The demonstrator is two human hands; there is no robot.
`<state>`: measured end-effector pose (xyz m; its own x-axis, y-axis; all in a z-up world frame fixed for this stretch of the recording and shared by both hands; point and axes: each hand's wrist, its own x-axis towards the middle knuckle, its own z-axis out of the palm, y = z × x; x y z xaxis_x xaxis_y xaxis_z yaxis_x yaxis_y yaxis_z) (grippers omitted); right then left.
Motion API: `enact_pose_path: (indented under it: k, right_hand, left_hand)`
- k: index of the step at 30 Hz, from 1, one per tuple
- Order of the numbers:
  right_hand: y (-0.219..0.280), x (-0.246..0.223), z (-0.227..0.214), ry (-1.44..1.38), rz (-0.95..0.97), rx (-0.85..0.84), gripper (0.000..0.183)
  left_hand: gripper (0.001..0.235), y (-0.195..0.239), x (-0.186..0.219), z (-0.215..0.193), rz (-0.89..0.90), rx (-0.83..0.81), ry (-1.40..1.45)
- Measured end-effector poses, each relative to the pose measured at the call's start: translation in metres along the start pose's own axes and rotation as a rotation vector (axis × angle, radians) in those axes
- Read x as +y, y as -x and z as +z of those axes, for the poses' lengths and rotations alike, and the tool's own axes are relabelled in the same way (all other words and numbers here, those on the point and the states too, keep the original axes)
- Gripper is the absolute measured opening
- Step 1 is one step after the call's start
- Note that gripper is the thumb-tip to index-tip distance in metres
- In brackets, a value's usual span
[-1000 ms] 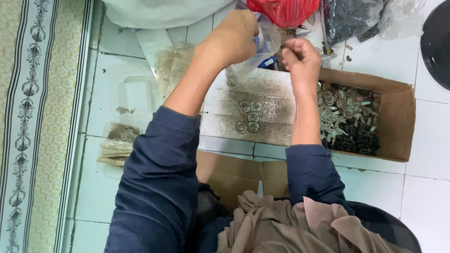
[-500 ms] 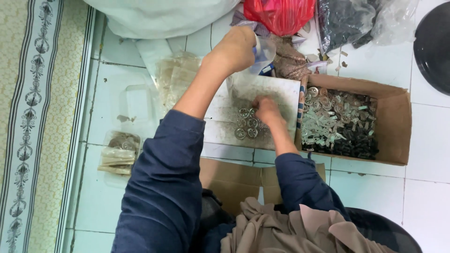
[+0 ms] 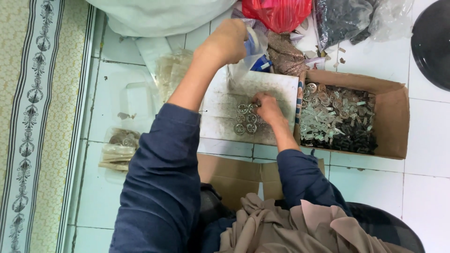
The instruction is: Arranging small metal components and placing them into plastic bags, then sealing the bags with tape.
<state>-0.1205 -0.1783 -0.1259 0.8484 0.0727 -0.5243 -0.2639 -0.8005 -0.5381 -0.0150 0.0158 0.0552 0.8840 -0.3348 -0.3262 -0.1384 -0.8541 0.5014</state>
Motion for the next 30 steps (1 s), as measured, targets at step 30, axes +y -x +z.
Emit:
enact_pose_path:
  k: [30]
  right_hand:
    - [0.083, -0.094, -0.126, -0.660, -0.390, 0.437, 0.022]
  left_hand:
    - [0.015, 0.014, 0.036, 0.019, -0.116, -0.315, -0.107]
